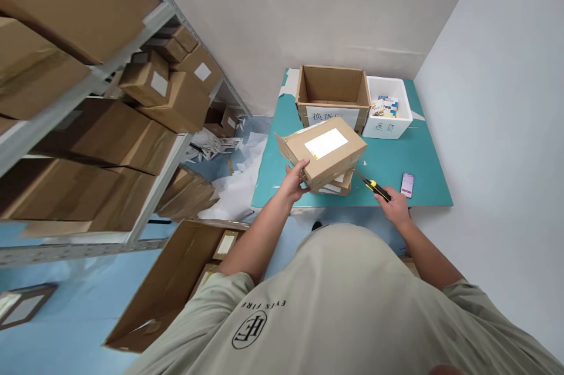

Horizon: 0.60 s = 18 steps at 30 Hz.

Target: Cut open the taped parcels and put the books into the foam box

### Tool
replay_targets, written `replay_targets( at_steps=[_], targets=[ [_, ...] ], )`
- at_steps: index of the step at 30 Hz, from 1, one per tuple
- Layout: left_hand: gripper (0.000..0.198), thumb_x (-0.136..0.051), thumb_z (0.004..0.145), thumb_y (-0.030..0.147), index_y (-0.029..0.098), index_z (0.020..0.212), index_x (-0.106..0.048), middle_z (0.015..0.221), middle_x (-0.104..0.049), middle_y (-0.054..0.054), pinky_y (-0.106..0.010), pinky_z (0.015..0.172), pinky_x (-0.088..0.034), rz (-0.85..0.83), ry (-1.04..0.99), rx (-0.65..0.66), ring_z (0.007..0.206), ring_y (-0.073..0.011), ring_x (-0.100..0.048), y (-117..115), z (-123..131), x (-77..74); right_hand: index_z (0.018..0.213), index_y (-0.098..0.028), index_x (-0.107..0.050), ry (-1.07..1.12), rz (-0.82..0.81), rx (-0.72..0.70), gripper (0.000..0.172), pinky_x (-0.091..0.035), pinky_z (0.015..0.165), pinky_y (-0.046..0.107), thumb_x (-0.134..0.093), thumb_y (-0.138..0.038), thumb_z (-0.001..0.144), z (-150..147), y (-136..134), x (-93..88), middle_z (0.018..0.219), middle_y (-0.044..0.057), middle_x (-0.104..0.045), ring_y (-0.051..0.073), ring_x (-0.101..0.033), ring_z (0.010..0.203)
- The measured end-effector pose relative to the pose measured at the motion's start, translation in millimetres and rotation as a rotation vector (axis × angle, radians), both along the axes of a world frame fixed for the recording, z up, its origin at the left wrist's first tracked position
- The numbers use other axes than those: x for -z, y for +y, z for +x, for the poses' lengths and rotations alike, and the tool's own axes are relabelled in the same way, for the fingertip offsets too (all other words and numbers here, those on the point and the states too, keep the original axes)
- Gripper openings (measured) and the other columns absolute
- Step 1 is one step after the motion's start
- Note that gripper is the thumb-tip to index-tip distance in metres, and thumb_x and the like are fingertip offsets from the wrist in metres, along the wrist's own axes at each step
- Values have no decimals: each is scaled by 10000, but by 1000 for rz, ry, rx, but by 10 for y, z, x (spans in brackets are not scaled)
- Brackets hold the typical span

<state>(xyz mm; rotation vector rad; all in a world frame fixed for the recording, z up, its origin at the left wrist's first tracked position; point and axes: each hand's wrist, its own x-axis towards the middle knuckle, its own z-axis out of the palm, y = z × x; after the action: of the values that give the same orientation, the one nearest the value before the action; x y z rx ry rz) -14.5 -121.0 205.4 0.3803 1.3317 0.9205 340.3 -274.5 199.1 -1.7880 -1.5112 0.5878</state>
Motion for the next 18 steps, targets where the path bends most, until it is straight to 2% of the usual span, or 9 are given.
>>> replay_targets(
  at_steps=[2, 5, 7, 9, 14, 18],
  targets=[
    [1090, -1056, 784, 540, 418, 1680, -447, 1139, -795, -21, -408, 893, -635, -5, -3, -30, 1014, -251, -778, -88, 89, -20, 1006, -264, -857, -58, -1, -60, 577, -542, 679, 341, -679, -812, 1029, 51, 19, 12, 771, 46, -795, 254, -724, 709],
    [958, -1094, 750, 560, 389, 1510, -538, 1173, -806, -32, -445, 922, -648, 18, -19, -51, 999, -252, -785, -197, 223, -33, 1151, -272, -908, -135, 52, -184, 502, -629, 805, 383, -668, -709, 1093, 145, 47, 65, 1033, 105, -906, 307, -831, 920],
    [917, -1103, 738, 554, 382, 1448, -550, 1205, -809, -33, -461, 928, -654, 17, -16, -69, 998, -258, -795, -242, 296, -43, 1221, -263, -911, -206, 97, -289, 452, -651, 879, 403, -652, -624, 1136, 217, 75, 115, 1165, 132, -919, 322, -852, 1026],
    [906, -1105, 736, 552, 385, 1435, -554, 1241, -810, -37, -471, 945, -653, 10, -12, -77, 998, -260, -801, -262, 345, -57, 1257, -240, -895, -307, 122, -396, 395, -643, 904, 403, -642, -529, 1164, 281, 122, 165, 1213, 152, -914, 325, -848, 1072],
    [993, -1140, 686, 584, 378, 1470, -566, 1259, -812, -67, -536, 1063, -617, 23, -20, -114, 1037, -271, -791, -217, 341, -77, 1371, -174, -824, -568, 79, -599, 366, -550, 826, 359, -577, -385, 1202, 289, 344, 176, 1187, 177, -871, 313, -783, 1026],
    [985, -1126, 679, 688, 342, 1445, -613, 1150, -817, -83, -553, 1096, -590, 89, -86, -102, 1075, -311, -778, -150, 293, -59, 1691, -191, -669, -776, 40, -749, 514, -459, 801, 343, -509, -345, 1227, 128, 571, -8, 1240, 169, -822, 290, -725, 971]
  ],
)
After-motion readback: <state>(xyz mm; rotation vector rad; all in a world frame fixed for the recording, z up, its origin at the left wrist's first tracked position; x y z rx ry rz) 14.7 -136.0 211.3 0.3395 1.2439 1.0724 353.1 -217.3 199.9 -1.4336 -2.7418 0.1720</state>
